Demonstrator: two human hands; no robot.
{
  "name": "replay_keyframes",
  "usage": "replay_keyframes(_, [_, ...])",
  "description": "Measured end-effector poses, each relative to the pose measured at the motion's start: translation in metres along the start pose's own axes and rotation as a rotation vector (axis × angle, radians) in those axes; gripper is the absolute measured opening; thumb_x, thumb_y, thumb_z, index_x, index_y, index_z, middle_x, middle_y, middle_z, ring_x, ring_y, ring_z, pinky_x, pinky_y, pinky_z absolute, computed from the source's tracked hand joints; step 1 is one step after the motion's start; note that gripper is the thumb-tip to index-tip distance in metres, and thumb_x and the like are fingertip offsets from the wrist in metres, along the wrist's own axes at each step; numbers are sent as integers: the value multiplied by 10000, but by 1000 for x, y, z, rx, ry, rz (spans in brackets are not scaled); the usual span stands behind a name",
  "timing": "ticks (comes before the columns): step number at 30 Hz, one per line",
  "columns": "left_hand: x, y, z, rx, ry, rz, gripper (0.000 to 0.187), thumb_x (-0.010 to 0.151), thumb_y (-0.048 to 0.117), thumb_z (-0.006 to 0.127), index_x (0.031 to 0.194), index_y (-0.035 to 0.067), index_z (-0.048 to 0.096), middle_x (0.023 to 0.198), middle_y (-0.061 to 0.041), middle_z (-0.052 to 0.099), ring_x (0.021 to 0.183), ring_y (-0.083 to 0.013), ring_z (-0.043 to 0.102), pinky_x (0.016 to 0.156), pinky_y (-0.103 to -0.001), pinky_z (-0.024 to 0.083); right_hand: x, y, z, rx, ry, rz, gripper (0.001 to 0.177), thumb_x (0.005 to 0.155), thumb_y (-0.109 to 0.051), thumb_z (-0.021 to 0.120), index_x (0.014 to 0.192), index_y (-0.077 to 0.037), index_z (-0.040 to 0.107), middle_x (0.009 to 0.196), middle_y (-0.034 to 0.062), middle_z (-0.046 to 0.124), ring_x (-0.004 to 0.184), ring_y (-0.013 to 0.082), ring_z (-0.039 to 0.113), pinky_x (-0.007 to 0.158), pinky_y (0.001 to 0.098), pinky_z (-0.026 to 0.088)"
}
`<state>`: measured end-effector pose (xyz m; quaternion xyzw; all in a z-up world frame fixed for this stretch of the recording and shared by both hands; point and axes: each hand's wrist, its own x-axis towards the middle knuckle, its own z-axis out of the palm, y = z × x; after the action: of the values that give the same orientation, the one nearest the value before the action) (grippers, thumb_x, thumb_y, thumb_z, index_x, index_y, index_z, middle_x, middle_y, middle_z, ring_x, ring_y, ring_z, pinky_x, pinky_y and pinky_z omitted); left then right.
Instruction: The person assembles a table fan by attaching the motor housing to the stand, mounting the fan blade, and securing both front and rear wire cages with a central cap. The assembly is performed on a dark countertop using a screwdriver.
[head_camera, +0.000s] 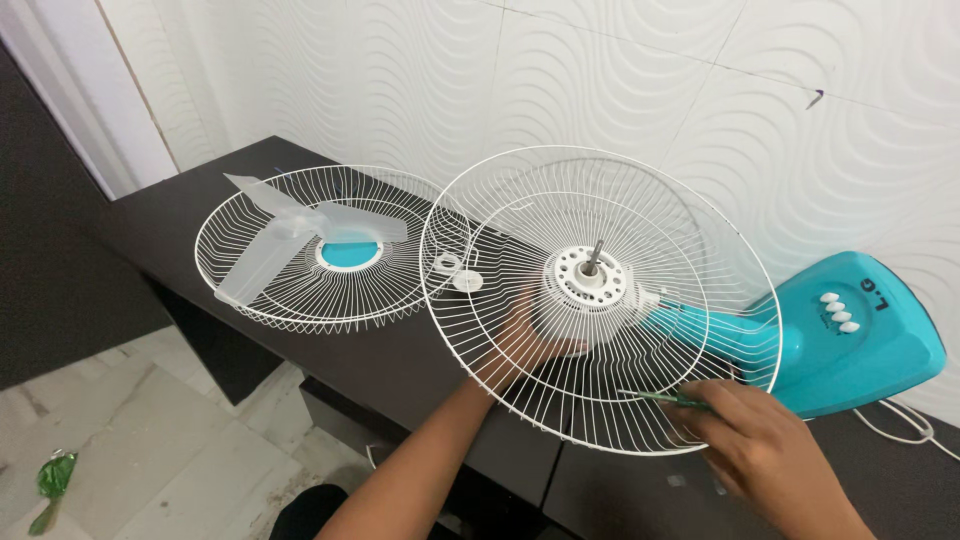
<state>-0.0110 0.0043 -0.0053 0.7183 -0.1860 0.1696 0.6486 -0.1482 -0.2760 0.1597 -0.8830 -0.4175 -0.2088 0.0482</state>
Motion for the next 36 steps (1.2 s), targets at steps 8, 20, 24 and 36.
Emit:
replay_keyframes(8, [8,1,3,-18,-5,19,1123,677,537,866,1553,102,317,1529,-174,461,1423,-349,460,1116,-522,431,8,-11,-6,8,-155,153,588,634,-58,785,1207,-187,740,1134,-27,666,940,178,678,793,357,550])
replay_keyframes(20, [0,2,-1,8,2,6,1094,700,551,849,1545,91,328,1521,-185,460,1417,-359,456,1121,-527,421,-2,14,8,3,-203,-26,454,735,-153,741,1189,-178,742,1256,-13,661,1140,202,653,907,352,542])
replay_keyframes(24, [2,3,-5,11,14,16,1085,708,556,843,1543,88,331,1519,-189,460,1415,-362,455,1122,-529,418,-1,14,4,30,-250,-31,408,759,-152,734,1167,-164,743,1244,-13,658,1158,188,649,927,332,546])
replay_keyframes(36, [10,7,-2,-5,7,46,1059,732,571,825,1535,77,342,1512,-200,459,1409,-371,451,1126,-534,409,23,5,-24,117,-302,40,449,761,-375,811,1150,-154,773,1232,-7,668,1115,206,666,898,373,542])
